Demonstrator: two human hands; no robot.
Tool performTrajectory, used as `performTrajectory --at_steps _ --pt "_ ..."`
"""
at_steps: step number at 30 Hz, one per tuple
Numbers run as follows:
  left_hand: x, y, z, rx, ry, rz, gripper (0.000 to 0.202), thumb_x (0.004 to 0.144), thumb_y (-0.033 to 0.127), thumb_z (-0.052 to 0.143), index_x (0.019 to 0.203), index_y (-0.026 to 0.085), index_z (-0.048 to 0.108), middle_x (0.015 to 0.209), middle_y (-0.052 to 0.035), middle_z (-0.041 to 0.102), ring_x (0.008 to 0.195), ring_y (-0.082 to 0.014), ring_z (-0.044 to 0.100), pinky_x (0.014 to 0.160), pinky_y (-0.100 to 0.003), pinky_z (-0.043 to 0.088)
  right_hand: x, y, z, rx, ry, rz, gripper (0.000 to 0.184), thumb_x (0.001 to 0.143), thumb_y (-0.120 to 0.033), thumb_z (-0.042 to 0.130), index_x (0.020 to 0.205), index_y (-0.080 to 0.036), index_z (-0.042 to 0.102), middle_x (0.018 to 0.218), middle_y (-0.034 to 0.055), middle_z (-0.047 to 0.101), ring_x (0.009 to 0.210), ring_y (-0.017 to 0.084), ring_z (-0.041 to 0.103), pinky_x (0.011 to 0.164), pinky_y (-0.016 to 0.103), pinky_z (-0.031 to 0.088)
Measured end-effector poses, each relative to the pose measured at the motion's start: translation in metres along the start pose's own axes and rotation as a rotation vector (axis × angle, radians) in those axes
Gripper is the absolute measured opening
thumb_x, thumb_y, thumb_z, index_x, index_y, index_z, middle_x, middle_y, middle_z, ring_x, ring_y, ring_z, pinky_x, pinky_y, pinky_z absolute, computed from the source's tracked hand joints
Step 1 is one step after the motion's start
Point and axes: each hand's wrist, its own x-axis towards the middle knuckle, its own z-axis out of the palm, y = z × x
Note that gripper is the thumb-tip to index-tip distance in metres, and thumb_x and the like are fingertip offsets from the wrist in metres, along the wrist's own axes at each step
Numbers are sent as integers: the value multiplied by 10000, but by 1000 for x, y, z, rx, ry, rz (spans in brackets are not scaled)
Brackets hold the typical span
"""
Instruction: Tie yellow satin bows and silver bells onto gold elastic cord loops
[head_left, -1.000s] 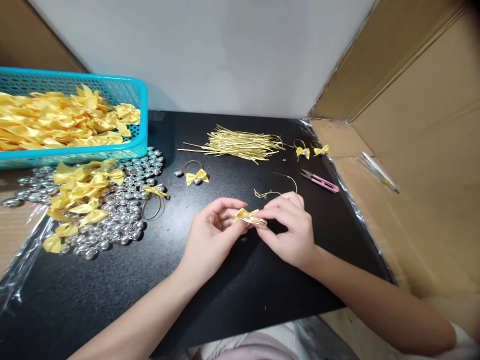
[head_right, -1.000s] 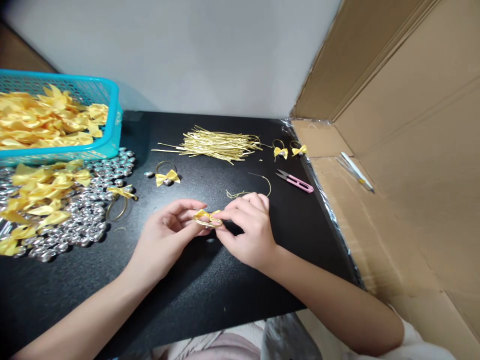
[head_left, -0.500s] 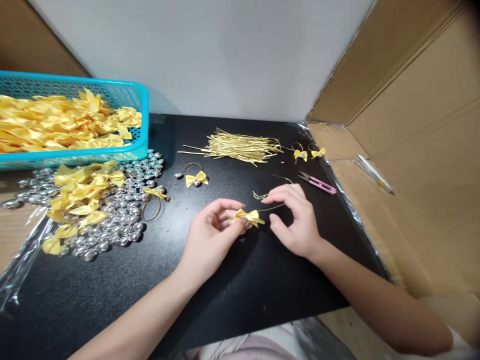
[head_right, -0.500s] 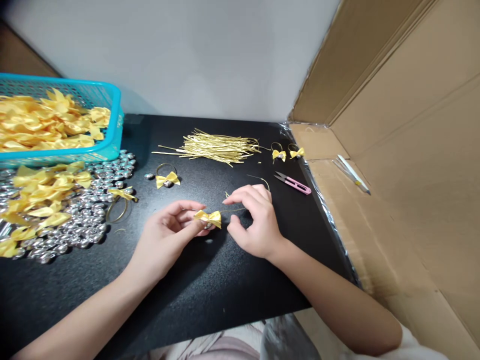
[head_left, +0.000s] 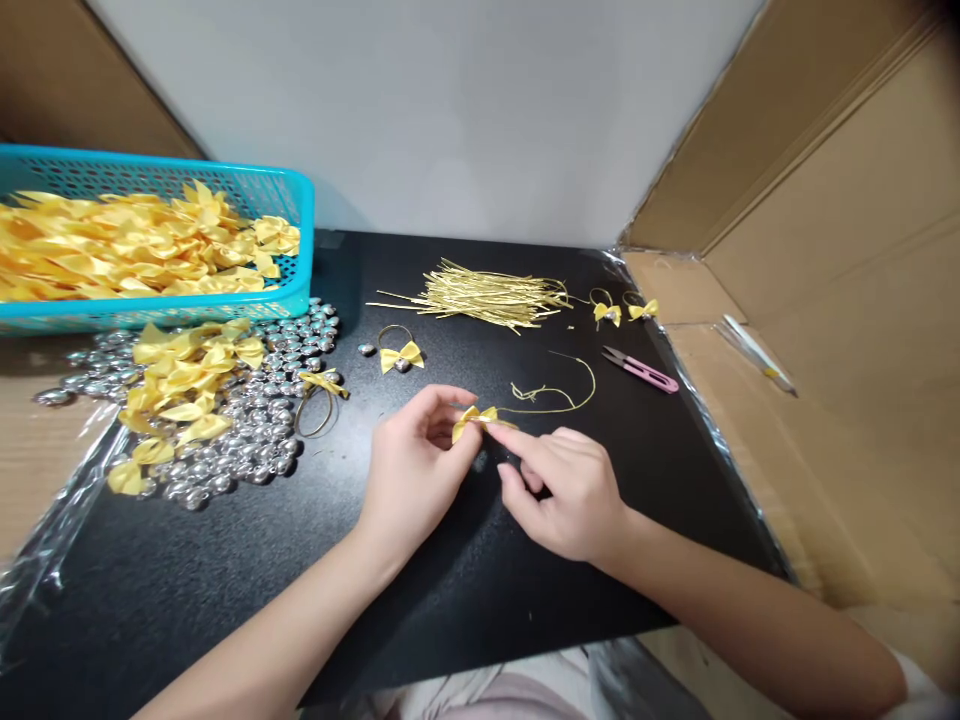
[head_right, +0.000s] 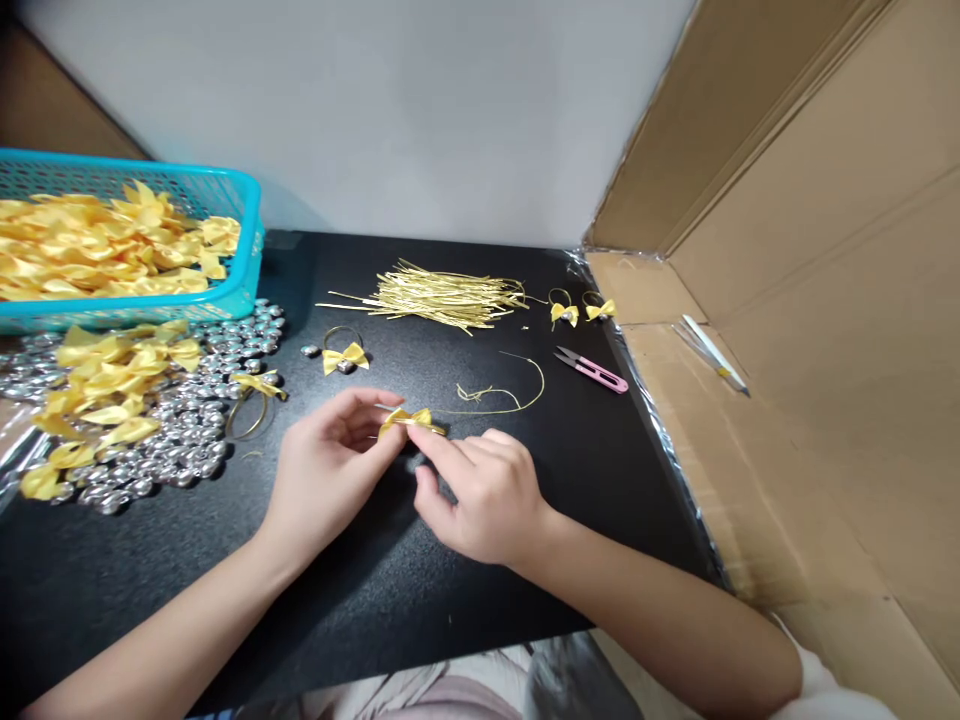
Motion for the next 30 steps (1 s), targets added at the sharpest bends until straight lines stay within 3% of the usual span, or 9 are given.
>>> performTrajectory --at_steps 5,12,16,23,30 --pt "-5 4 3 101 -9 84 125 756 169 675 878 188 654 720 12 726 605 -126 660 601 -201 509 2 5 1 -209 -56 171 300 919 -234 513 1100 -96 709 536 -23 659 407 91 523 556 269 376" --pt "-9 2 5 291 -29 294 110 794 136 623 887 184 655 795 7 756 637 -109 681 633 -180 542 7 8 2 -366 -148 326 304 880 -192 544 1116 -174 734 536 -4 696 414 139 567 532 285 314" --pt "-10 -3 6 360 -20 426 135 799 99 599 899 178 642 808 11 755 645 -99 688 655 -177 554 10 11 1 -235 -251 476 232 855 -178 568 967 -226 765 520 -26 652 461 125 565 537 251 306" --pt "-7 -8 3 446 -1 477 137 798 94 602 909 171 626 789 5 750 646 -105 693 650 -181 542 12 14 -1 126 -113 523 159 837 -165 579 735 -169 701 500 -53 481 475 85 443 571 230 340" --pt "0 -15 1 480 23 474 158 780 87 605 916 164 628 783 -4 744 632 -116 687 628 -196 528 19 10 -24 581 -236 436 138 813 -169 617 677 -164 638 858 35 576 863 166 555 838 324 421"
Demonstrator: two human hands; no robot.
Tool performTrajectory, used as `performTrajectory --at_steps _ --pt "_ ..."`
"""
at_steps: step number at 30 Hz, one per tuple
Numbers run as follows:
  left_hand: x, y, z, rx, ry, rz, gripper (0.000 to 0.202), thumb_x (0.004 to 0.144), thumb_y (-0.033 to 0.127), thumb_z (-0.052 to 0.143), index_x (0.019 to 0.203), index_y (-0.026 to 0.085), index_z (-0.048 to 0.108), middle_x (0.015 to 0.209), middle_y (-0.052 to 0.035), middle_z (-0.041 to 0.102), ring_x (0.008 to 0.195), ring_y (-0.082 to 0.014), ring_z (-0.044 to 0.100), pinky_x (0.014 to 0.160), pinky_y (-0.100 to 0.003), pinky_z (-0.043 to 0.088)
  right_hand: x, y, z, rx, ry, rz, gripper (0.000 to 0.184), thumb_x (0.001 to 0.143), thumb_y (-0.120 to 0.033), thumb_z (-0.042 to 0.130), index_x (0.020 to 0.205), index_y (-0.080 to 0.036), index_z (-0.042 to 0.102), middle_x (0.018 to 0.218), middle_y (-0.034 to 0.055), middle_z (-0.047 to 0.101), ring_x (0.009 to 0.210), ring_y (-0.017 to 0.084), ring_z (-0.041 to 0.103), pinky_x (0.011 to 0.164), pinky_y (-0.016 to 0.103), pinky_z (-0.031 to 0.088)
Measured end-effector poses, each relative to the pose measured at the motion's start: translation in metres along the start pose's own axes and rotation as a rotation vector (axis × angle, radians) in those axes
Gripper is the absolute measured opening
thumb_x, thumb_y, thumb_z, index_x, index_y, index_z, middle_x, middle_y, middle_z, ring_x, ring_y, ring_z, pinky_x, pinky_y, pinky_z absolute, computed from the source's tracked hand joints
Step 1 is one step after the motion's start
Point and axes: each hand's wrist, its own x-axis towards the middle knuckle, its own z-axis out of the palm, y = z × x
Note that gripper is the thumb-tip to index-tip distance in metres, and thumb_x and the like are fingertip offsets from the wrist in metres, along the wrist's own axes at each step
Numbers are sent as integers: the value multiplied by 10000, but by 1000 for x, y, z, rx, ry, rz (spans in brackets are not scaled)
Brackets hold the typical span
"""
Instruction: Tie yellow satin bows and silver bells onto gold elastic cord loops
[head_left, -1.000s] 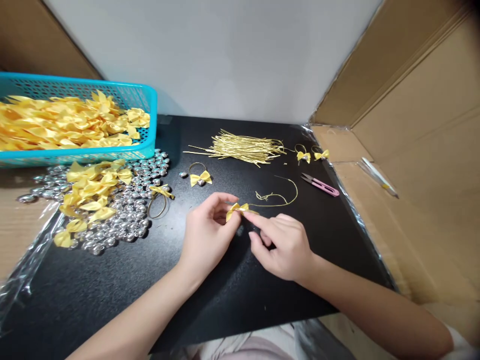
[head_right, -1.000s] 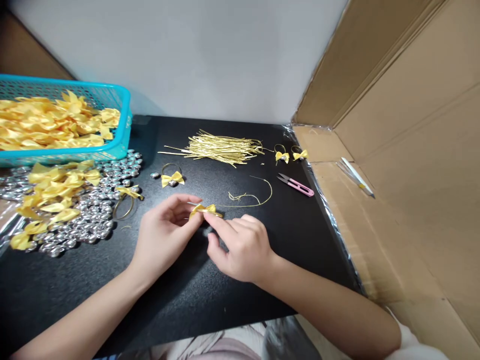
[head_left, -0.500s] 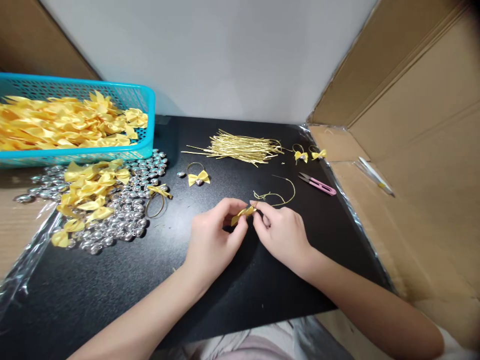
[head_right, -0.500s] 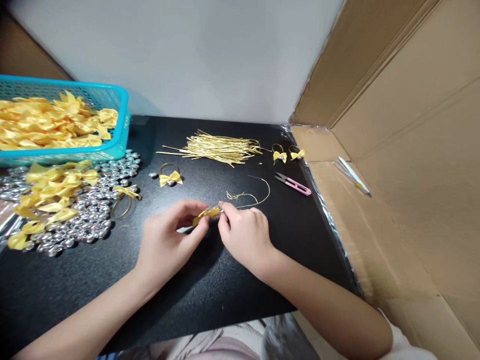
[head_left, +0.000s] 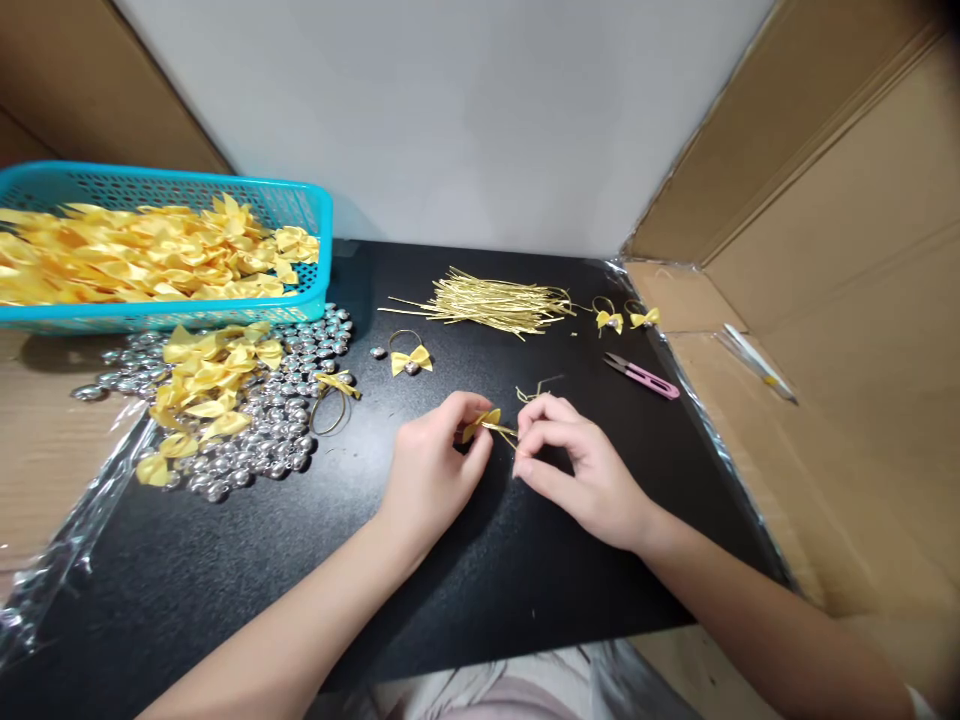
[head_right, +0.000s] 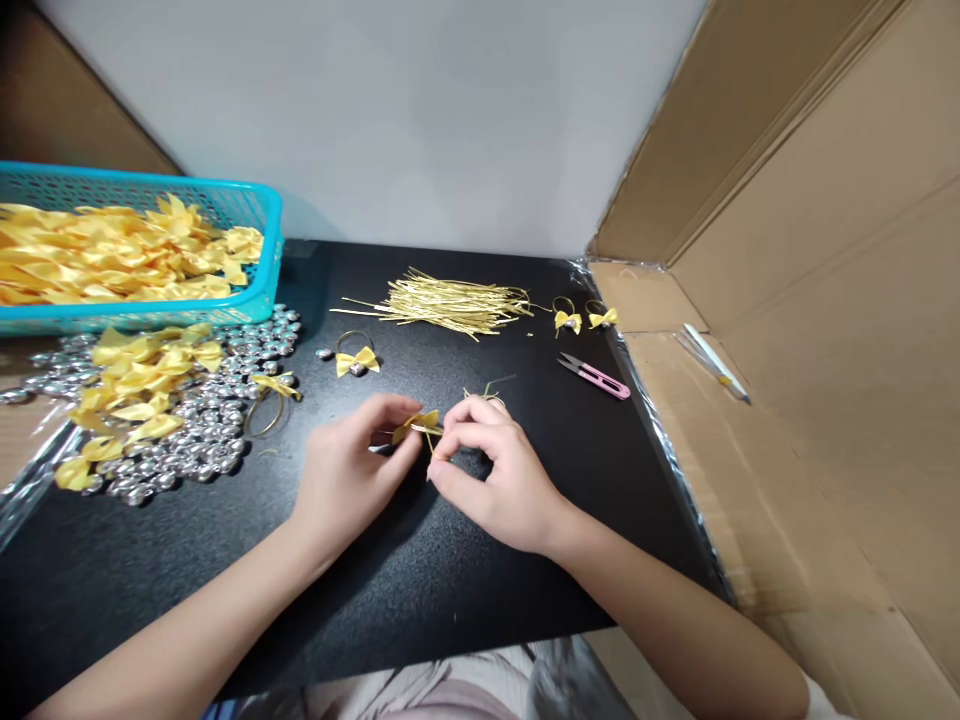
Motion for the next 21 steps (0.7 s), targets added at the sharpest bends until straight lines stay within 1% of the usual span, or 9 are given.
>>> performTrajectory --at_steps 3,7,10,14,17,19,21 --pt "2 -3 0 1 8 -22 159 777 84 603 913 161 633 769 -6 741 621 -116 682 617 -197 520 -3 -6 -11 126 -80 -86 145 838 -207 628 703 -167 662 877 39 574 885 168 540 864 344 412" --pt "6 -6 0 -14 15 -68 147 784 90 596 907 160 636 763 -5 738 611 -117 678 614 -202 518 -4 -11 -22 340 -181 -234 178 885 -259 627 742 -165 678 788 39 645 827 159 571 851 346 432" --pt "8 -7 0 -19 18 -90 134 786 100 599 898 163 638 738 1 730 595 -117 668 610 -207 513 -3 -13 -25 432 -234 -294 196 913 -275 614 766 -165 684 736 39 695 769 151 616 859 358 450" --pt "9 -7 0 -25 14 -117 130 784 109 603 894 165 643 743 1 730 584 -116 653 606 -214 498 -6 -19 -25 479 -310 -288 199 932 -270 591 810 -155 698 710 58 731 741 160 660 819 359 482" --pt "10 -7 -1 -58 15 -160 123 781 124 605 886 171 650 723 9 715 580 -118 639 612 -225 488 -10 -27 -24 456 -398 -255 236 948 -281 573 824 -137 713 620 47 712 650 139 645 812 350 480" --pt "12 -8 -1 -112 29 -219 118 761 131 622 864 177 659 692 18 698 578 -118 624 616 -229 476 -14 -33 -25 419 -454 -235 265 963 -284 548 846 -128 728 560 29 680 604 121 614 809 334 478" --pt "15 -9 -2 -271 51 -353 121 712 128 658 822 180 665 648 30 677 569 -112 607 608 -222 462 -19 -36 -25 384 -500 -230 293 969 -303 534 854 -126 737 572 29 675 603 114 598 786 309 480"
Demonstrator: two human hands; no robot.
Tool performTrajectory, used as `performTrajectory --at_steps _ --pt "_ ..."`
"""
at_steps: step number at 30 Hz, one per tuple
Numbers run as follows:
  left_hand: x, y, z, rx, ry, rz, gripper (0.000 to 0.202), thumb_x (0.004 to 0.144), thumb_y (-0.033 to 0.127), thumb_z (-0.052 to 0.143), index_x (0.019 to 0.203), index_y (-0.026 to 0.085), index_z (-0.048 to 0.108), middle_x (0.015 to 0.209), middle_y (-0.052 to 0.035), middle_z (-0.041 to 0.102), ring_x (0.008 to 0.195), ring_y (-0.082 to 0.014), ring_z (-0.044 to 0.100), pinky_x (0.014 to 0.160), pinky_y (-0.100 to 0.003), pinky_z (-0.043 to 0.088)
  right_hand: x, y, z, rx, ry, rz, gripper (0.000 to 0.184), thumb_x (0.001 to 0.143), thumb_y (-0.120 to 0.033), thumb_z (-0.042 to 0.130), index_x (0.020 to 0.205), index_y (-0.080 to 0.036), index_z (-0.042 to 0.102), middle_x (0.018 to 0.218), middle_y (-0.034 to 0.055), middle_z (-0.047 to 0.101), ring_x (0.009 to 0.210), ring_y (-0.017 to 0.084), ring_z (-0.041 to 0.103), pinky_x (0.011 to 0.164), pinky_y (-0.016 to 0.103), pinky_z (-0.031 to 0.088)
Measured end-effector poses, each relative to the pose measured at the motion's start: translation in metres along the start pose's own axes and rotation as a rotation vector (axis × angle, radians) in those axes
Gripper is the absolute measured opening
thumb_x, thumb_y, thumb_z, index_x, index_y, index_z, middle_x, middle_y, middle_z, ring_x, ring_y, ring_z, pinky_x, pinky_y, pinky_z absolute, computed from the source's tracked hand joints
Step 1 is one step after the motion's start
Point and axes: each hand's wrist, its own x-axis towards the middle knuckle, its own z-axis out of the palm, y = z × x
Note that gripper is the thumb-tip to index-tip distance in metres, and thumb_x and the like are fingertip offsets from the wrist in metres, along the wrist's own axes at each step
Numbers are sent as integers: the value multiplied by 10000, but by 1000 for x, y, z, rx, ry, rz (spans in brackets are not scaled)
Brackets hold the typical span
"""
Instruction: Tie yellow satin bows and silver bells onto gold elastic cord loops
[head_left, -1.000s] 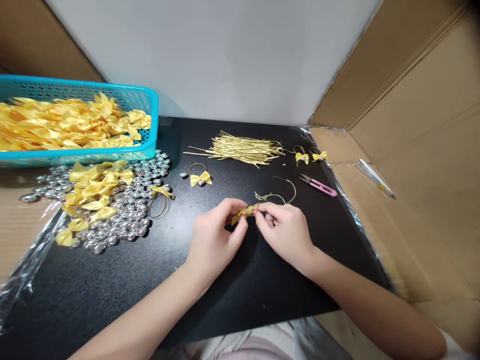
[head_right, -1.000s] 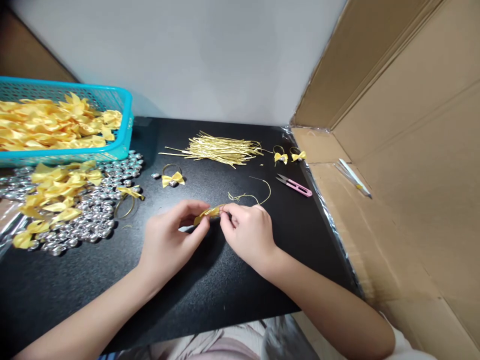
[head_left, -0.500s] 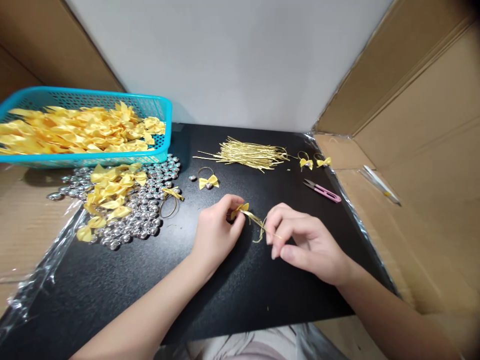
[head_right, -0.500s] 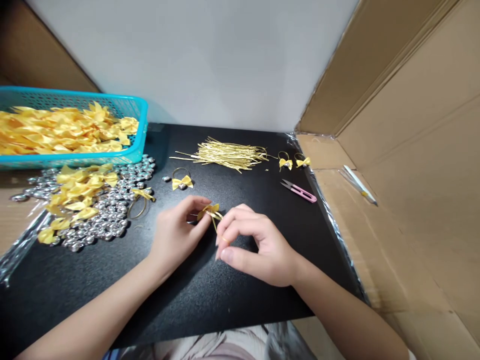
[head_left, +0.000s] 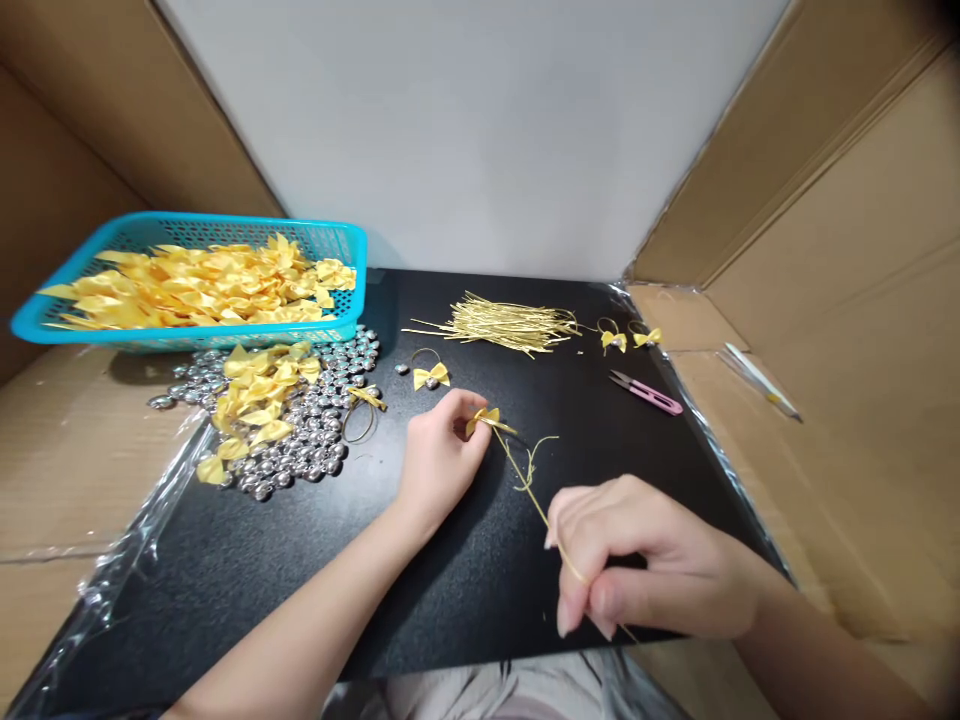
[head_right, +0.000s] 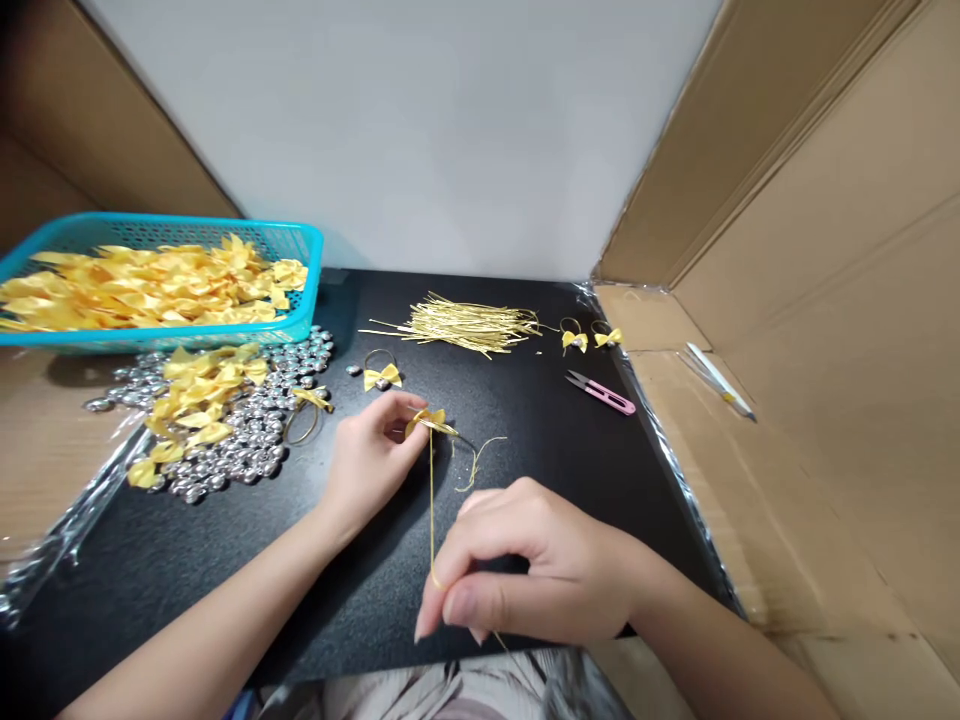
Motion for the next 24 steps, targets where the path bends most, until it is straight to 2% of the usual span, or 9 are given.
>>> performTrajectory --at_steps 4,8,13,18,21,23,24 --pt "7 0 0 -347 -32 -272 201 617 161 730 797 164 639 582 31 658 533 -119 614 557 -220 482 -5 1 6 -48 10 63 279 952 -276 541 795 -137 725 614 28 675 647 111 601 732 254 479" --pt "10 3 0 -481 -61 -377 277 589 192 759 814 149 605 534 22 656 521 -141 656 567 -248 544 -7 3 9 -71 47 107 286 931 -262 538 721 -146 695 593 22 654 641 115 596 693 245 482" --pt "11 5 0 -610 -8 -460 296 583 139 764 830 132 601 565 -14 699 545 -145 695 574 -227 557 -8 -9 10 -75 -74 43 369 965 -346 486 680 -157 627 632 52 694 611 123 609 745 305 489" --pt "16 1 -1 -732 91 -499 283 612 83 747 849 129 601 598 -13 717 562 -127 706 596 -200 567 -11 -22 16 -254 22 -37 325 966 -307 506 754 -138 685 673 51 656 668 124 585 760 309 453" --pt "20 1 -4 -816 137 -526 237 655 64 721 841 137 594 657 -12 728 580 -114 712 595 -182 568 -13 -18 22 -375 107 -45 335 949 -357 548 775 -156 751 687 47 580 672 125 529 665 265 445" --pt "23 2 -7 -867 158 -553 198 685 38 690 824 140 593 688 -13 729 590 -106 715 590 -170 568 -15 -12 24 -372 129 -45 261 931 -294 581 809 -158 767 645 36 593 622 114 525 616 240 444" --pt "25 2 -9 -889 168 -566 179 702 25 671 815 140 595 696 -13 729 592 -101 715 589 -163 567 -17 -9 24 -352 100 -36 216 916 -240 591 839 -145 769 628 37 631 602 111 546 621 237 457"
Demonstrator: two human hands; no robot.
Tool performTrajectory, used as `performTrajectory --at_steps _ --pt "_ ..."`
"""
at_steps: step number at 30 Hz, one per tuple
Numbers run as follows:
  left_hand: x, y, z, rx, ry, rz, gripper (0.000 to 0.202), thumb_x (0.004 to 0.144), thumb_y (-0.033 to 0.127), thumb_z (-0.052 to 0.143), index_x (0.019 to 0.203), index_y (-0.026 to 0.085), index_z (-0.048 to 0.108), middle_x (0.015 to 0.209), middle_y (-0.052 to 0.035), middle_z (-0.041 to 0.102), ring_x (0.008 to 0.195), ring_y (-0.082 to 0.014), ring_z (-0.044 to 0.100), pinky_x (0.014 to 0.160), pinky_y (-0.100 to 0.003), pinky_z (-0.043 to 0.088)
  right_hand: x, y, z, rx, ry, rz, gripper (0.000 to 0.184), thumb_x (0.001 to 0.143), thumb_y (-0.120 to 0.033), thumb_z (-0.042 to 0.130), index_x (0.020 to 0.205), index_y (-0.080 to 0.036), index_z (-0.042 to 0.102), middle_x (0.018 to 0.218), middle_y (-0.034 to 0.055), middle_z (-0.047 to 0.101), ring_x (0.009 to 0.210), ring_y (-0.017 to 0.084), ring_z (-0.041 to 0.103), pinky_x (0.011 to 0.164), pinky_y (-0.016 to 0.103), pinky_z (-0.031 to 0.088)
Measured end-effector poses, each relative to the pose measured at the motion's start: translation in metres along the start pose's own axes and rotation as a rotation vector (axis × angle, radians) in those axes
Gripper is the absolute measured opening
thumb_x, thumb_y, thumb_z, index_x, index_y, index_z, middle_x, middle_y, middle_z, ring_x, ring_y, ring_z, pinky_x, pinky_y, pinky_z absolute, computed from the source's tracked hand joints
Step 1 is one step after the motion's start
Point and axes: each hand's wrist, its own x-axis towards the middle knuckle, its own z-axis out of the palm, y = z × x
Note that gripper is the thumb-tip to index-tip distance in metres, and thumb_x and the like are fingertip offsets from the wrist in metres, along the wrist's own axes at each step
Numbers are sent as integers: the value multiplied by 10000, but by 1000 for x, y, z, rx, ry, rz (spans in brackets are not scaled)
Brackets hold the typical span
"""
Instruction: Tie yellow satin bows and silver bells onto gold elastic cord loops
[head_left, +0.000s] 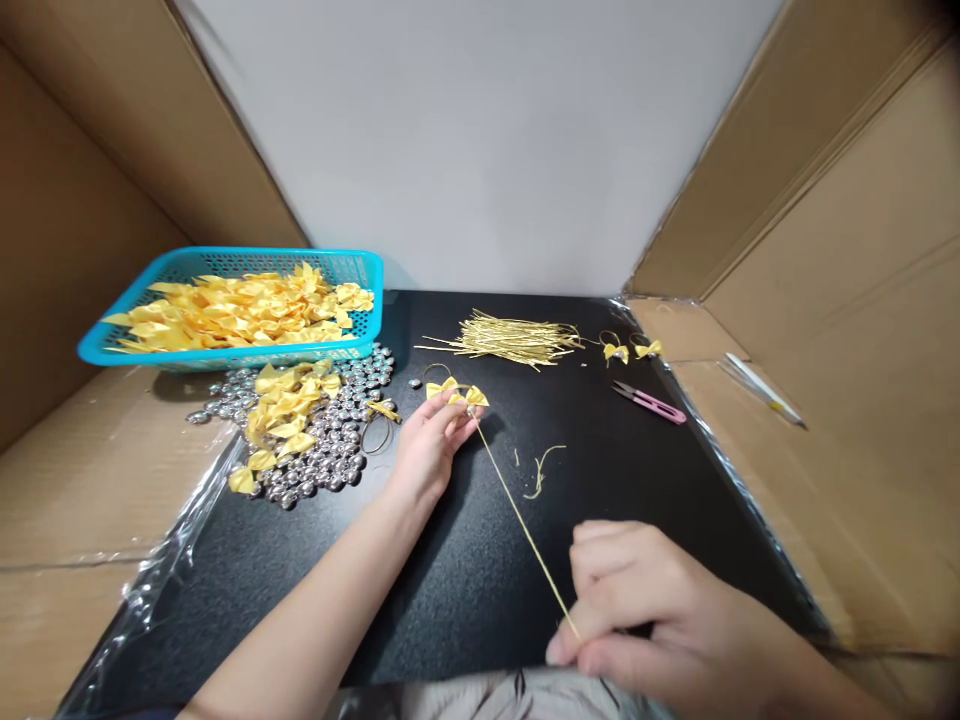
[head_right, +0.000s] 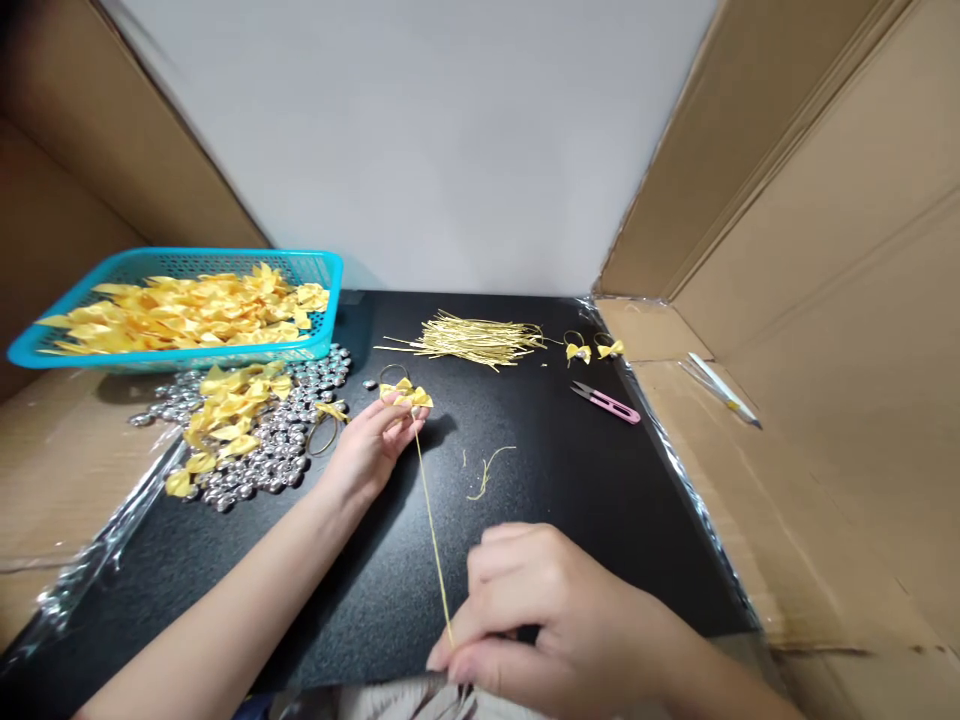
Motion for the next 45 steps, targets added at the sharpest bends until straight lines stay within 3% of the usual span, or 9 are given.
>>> performTrajectory --at_steps 6,12,17,22,26,31,35,38,45 --pt "5 11 -2 -107 67 -17 161 777 -5 597 798 154 585 694 -5 723 612 -91 716 589 -140 567 -32 14 -3 298 -77 537 208 906 -246 608 775 -133 723 625 65 740 568 135 698 596 220 541" --pt "2 19 -1 -170 103 6 186 791 4 578 797 188 553 676 38 676 653 -78 716 625 -129 565 -57 36 7 772 502 831 356 866 -477 657 833 -129 723 812 133 784 729 191 769 645 247 598" --pt "-11 23 5 -162 54 -5 174 777 53 632 839 201 563 775 30 705 692 -74 711 667 -141 570 -46 58 15 676 1259 660 267 684 -355 852 822 -172 714 886 74 786 846 198 763 781 290 624" --pt "-22 14 9 -139 -12 -67 188 771 67 644 898 192 584 772 15 729 674 -94 718 628 -163 574 -14 67 2 576 1482 402 196 727 -262 820 826 -183 671 886 18 765 852 122 740 835 248 589" --pt "-28 6 11 -122 -69 -83 223 761 50 653 930 179 585 740 12 735 655 -102 725 604 -162 568 9 60 -10 482 1397 233 229 742 -237 806 854 -205 608 806 -24 744 784 99 725 823 239 575" --pt "-28 -1 9 -74 -88 -48 256 703 75 707 894 180 572 721 18 731 655 -115 726 632 -195 573 22 31 -5 570 1018 283 327 783 -331 784 979 -282 527 688 -64 711 568 115 674 625 244 580" --pt "-23 -5 5 -64 -90 24 302 656 113 758 878 178 564 718 16 731 665 -126 725 665 -224 574 15 6 6 806 619 192 383 822 -463 709 665 -252 431 395 -95 521 271 78 466 335 161 395" --pt "-21 -5 5 -88 -80 25 275 680 113 747 884 171 572 731 6 737 673 -129 726 663 -226 574 5 3 12 1014 376 127 516 839 -495 676 556 -223 340 294 -117 299 204 53 297 315 152 324" --pt "-23 3 9 -133 -65 -87 136 779 83 651 852 180 589 787 -3 742 715 -116 730 686 -204 592 -7 36 18 903 438 505 258 738 -348 799 691 -162 627 564 -42 495 441 34 366 447 182 269"
